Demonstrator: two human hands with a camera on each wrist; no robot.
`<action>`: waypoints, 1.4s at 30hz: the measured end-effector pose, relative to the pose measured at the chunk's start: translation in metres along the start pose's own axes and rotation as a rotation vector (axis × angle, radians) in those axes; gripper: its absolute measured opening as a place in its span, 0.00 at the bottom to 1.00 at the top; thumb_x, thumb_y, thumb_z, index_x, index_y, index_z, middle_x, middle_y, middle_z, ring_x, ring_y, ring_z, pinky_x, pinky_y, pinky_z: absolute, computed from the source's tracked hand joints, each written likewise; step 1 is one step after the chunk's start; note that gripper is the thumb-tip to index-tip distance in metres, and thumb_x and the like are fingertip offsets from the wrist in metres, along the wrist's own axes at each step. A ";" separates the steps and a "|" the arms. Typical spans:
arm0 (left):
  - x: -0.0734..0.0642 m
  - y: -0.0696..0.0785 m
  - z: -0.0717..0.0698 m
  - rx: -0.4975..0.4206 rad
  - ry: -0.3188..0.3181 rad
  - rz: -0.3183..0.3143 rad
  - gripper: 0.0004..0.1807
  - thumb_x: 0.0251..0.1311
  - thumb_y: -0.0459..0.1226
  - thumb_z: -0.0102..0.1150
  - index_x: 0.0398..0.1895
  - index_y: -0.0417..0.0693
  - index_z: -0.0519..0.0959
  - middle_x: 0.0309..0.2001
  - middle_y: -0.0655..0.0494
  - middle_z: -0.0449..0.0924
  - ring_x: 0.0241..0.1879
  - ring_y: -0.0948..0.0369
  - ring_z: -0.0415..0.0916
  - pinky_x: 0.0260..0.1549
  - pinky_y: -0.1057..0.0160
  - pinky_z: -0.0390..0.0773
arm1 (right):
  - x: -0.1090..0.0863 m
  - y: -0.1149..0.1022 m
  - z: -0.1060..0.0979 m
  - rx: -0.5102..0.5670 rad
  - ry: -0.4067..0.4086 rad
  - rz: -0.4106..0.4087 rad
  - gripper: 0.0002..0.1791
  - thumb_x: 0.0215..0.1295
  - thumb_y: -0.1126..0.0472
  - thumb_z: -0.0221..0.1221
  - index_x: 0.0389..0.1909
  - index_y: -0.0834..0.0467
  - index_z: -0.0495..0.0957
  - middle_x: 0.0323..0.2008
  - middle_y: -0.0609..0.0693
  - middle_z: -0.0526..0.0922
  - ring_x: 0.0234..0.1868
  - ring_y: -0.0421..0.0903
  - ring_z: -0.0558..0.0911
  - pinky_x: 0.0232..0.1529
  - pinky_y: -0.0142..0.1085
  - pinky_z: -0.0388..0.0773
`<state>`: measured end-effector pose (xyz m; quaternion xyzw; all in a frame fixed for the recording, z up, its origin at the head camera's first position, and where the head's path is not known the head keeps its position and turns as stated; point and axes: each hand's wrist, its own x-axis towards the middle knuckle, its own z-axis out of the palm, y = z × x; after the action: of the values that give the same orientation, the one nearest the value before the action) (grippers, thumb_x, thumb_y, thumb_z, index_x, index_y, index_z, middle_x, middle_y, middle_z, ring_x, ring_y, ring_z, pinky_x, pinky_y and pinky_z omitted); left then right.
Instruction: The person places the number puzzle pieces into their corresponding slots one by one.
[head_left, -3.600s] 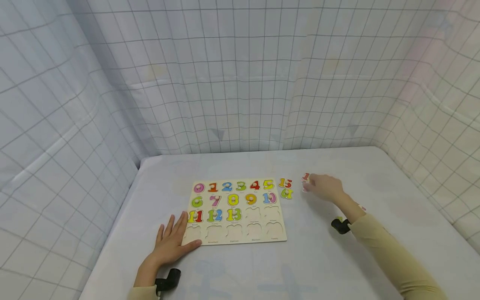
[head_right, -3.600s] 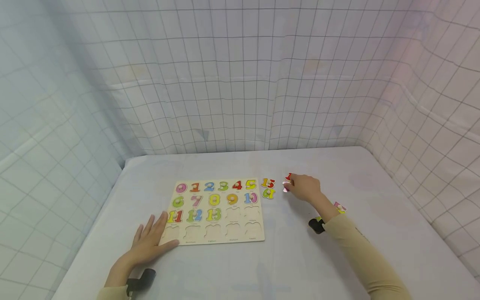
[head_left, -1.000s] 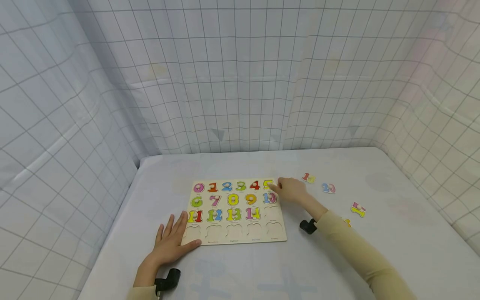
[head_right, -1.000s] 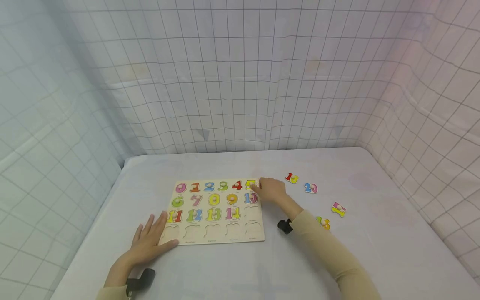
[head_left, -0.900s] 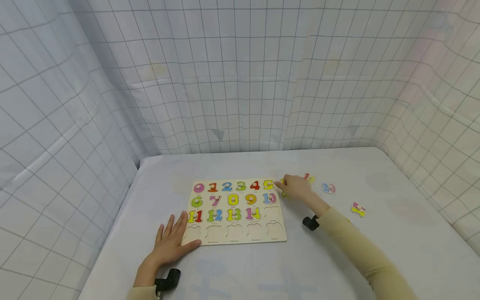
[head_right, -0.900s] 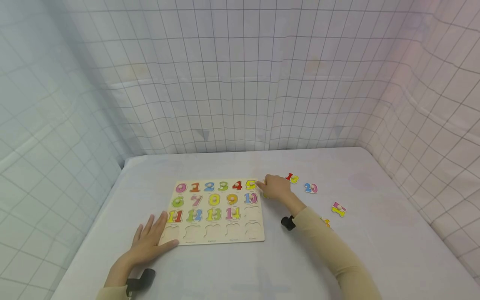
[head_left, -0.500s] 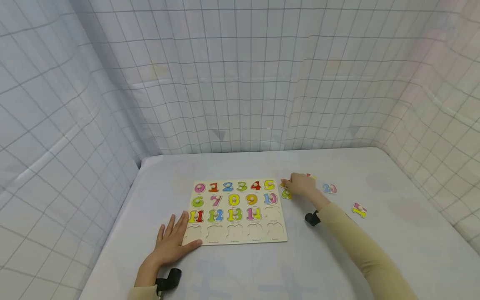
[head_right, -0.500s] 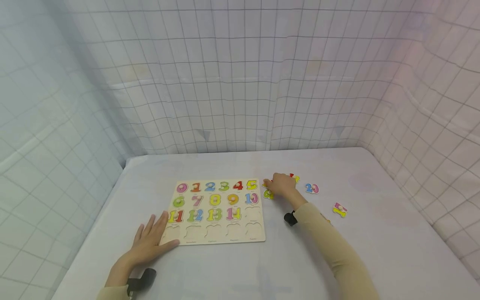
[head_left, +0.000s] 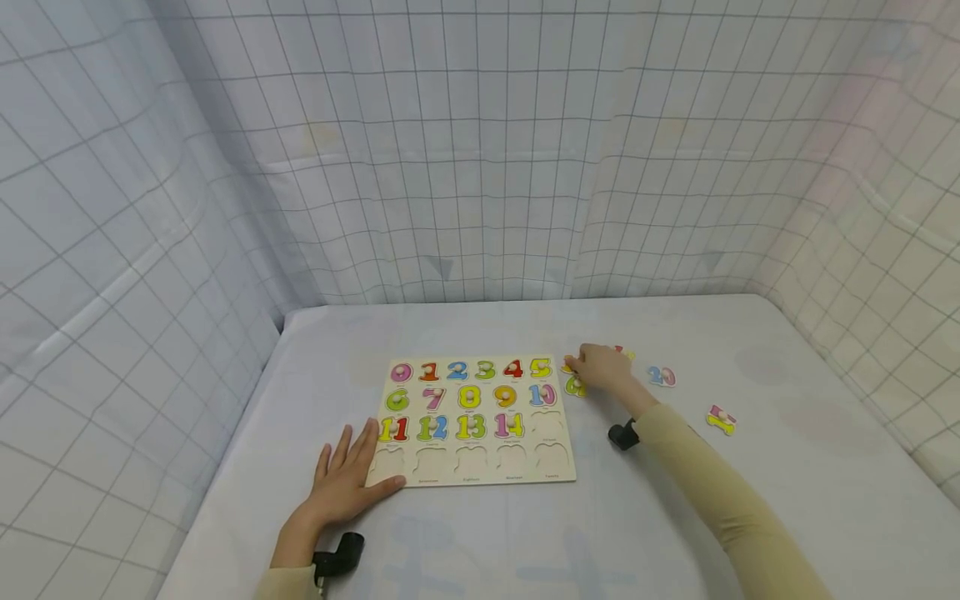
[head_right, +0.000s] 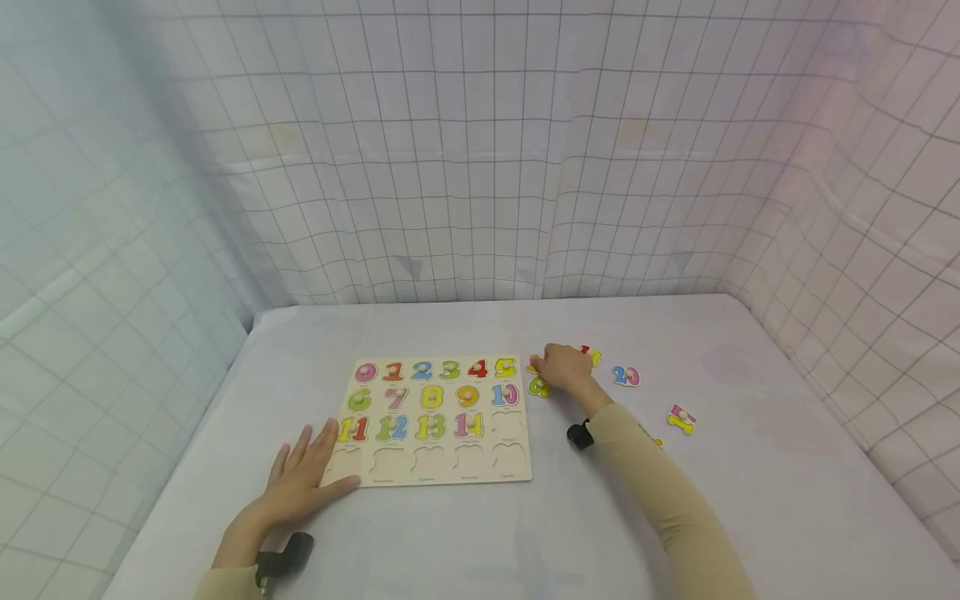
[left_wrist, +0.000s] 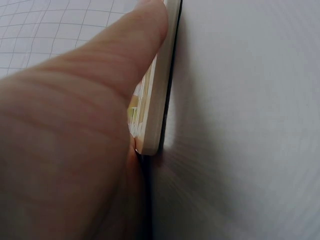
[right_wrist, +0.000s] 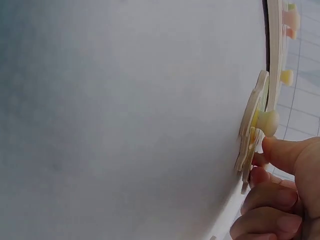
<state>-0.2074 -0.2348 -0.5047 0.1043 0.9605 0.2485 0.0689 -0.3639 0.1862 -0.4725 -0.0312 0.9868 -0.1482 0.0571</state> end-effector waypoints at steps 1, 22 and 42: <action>0.000 0.000 0.000 0.002 0.000 0.001 0.57 0.55 0.65 0.54 0.75 0.40 0.42 0.74 0.42 0.38 0.71 0.42 0.25 0.62 0.41 0.22 | 0.000 0.000 0.000 0.006 0.007 0.000 0.21 0.70 0.44 0.51 0.27 0.57 0.74 0.19 0.48 0.74 0.20 0.45 0.72 0.21 0.36 0.66; 0.000 0.000 -0.001 -0.009 0.018 0.015 0.58 0.54 0.65 0.56 0.74 0.38 0.43 0.74 0.40 0.41 0.71 0.42 0.26 0.62 0.40 0.23 | -0.047 -0.021 -0.004 -0.023 0.057 -0.199 0.19 0.67 0.45 0.55 0.24 0.54 0.68 0.13 0.44 0.64 0.15 0.41 0.64 0.16 0.31 0.55; 0.000 0.000 0.000 -0.005 0.001 0.007 0.58 0.54 0.66 0.54 0.75 0.39 0.42 0.74 0.41 0.39 0.71 0.42 0.26 0.62 0.41 0.22 | -0.083 -0.043 0.025 0.013 -0.029 -0.267 0.20 0.64 0.46 0.59 0.19 0.51 0.67 0.12 0.42 0.64 0.15 0.39 0.66 0.17 0.31 0.54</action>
<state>-0.2079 -0.2351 -0.5047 0.1075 0.9596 0.2512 0.0675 -0.2769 0.1441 -0.4745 -0.1642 0.9720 -0.1603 0.0513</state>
